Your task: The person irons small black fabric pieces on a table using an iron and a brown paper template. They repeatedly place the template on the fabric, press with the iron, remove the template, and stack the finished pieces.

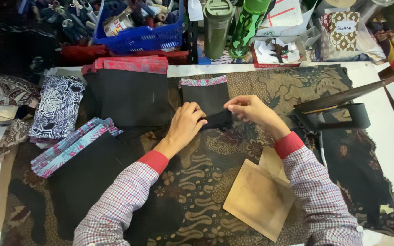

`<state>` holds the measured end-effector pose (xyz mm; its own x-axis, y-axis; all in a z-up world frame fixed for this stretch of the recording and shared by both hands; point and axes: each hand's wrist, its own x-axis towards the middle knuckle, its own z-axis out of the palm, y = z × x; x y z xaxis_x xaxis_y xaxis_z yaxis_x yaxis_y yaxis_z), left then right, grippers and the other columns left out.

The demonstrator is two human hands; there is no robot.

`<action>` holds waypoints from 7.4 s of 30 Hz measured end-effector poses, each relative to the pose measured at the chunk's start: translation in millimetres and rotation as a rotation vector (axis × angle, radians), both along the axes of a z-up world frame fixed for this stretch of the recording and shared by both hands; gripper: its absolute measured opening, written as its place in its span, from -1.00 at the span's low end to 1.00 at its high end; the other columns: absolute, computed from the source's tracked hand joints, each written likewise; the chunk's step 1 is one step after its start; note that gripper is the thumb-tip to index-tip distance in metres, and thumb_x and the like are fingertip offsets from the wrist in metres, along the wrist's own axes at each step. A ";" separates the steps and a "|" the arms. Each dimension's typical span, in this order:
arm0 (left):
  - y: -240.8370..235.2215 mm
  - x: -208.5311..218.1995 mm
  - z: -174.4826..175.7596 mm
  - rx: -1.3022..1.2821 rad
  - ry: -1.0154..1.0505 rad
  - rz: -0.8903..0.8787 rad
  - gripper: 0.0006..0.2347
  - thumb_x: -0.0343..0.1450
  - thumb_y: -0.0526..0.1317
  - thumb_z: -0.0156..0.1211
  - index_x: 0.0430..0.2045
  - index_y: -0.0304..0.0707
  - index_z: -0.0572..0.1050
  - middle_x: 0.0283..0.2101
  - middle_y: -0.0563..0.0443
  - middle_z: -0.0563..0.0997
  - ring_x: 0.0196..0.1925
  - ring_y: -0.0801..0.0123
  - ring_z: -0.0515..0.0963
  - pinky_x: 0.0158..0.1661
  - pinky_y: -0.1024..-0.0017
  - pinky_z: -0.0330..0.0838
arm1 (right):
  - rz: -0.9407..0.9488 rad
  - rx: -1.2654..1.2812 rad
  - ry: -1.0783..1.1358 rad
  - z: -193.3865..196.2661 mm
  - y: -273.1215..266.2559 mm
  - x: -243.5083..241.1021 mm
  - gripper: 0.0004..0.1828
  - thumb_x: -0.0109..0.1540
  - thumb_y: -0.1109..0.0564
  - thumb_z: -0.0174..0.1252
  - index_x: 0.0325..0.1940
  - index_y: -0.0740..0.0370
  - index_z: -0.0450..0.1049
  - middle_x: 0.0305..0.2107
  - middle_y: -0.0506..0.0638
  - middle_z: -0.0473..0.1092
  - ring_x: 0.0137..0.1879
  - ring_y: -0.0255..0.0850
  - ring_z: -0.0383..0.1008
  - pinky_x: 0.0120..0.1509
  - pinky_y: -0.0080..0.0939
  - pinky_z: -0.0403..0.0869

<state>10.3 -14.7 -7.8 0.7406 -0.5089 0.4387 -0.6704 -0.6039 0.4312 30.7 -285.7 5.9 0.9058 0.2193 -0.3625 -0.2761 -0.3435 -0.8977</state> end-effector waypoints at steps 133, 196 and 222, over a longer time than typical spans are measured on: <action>84.6 -238.6 24.5 -0.179 0.036 0.194 -0.72 0.32 -0.15 0.42 -0.18 -0.18 0.50 -0.09 -0.04 0.54 0.00 0.10 0.54 0.02 0.17 0.41 | 0.476 -0.286 -0.739 -0.4 154.4 -156.5 -0.43 0.16 0.41 0.04 0.25 0.12 0.40 -0.17 0.02 0.41 0.04 -0.03 0.42 0.11 -0.02 0.31; 104.8 -225.5 3.8 0.172 0.347 -0.037 -0.15 0.25 0.24 0.32 0.38 -0.27 0.21 0.48 -0.05 0.21 0.54 0.11 0.08 0.43 -0.18 -0.32 | 0.064 -0.763 -0.700 -3.5 67.0 -311.1 -0.56 0.30 -0.04 0.12 0.29 -0.15 0.46 0.39 -0.16 0.26 0.40 -0.08 0.23 0.50 0.18 -0.09; 103.3 -225.9 11.2 0.154 0.351 -0.029 -0.15 0.22 0.19 0.38 0.37 -0.27 0.23 0.47 -0.09 0.23 0.52 0.13 0.12 0.43 -0.16 -0.28 | 0.072 -0.818 -0.718 -7.1 66.3 -312.4 -0.52 0.28 0.11 0.10 0.30 -0.16 0.43 0.37 -0.16 0.27 0.37 -0.08 0.26 0.47 0.23 -0.03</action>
